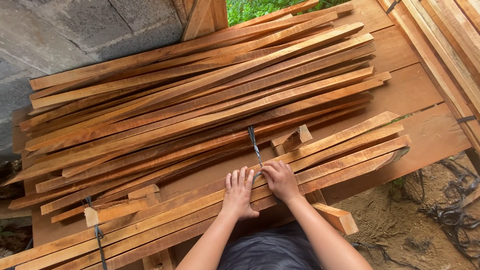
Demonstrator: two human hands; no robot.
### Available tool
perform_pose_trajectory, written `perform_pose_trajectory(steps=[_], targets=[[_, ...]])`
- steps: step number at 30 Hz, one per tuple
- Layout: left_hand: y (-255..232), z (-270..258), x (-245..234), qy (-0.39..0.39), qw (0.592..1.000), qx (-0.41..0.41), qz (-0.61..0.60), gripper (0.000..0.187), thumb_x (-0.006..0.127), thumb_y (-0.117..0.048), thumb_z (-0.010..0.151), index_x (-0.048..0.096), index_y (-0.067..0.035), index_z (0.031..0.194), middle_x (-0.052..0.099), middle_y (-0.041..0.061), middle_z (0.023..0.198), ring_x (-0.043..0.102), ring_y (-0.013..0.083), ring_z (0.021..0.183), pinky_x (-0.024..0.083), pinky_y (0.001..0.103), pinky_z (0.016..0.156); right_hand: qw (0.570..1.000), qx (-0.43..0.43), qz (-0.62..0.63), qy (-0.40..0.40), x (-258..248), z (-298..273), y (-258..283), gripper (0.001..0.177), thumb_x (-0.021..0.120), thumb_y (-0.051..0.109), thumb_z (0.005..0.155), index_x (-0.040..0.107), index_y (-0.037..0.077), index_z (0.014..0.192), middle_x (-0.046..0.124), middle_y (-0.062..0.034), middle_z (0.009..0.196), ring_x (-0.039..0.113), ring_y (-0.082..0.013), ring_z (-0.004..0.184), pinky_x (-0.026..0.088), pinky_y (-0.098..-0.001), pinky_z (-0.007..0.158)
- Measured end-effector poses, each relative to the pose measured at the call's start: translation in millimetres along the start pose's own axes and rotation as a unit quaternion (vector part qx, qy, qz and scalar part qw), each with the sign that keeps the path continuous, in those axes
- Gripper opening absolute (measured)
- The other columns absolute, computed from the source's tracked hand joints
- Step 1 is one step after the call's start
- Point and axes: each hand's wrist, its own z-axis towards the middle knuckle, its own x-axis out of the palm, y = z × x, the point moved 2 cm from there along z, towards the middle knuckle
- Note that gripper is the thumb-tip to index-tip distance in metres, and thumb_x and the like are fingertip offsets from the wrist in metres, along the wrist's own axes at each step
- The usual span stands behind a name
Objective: Bundling thin wooden planks together using black plastic strips.
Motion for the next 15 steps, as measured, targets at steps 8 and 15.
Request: perform_pose_trajectory(steps=[8, 15], targets=[[0, 1, 1, 0.005, 1.000, 0.001, 0.000, 0.149, 0.093, -0.061, 0.050, 0.008, -0.009, 0.161, 0.013, 0.020, 0.164, 0.010, 0.0423, 0.152, 0.003, 0.059, 0.123, 0.998, 0.051, 0.034, -0.007, 2, 4, 4, 0.011, 0.068, 0.017, 0.093, 0.069, 0.011, 0.102, 0.070, 0.0005, 0.108, 0.065, -0.0218, 0.099, 0.046, -0.0359, 0.082], [0, 1, 2, 0.017, 1.000, 0.000, 0.008, 0.148, 0.091, -0.064, 0.052, 0.010, -0.008, 0.162, 0.015, 0.024, 0.162, 0.008, 0.0444, 0.152, 0.002, 0.060, 0.123, 0.999, 0.015, -0.041, -0.009, 7, 3, 11, 0.024, 0.072, 0.024, 0.091, 0.076, 0.017, 0.113, 0.068, 0.0006, 0.103, 0.062, -0.0219, 0.093, 0.048, -0.0369, 0.081]])
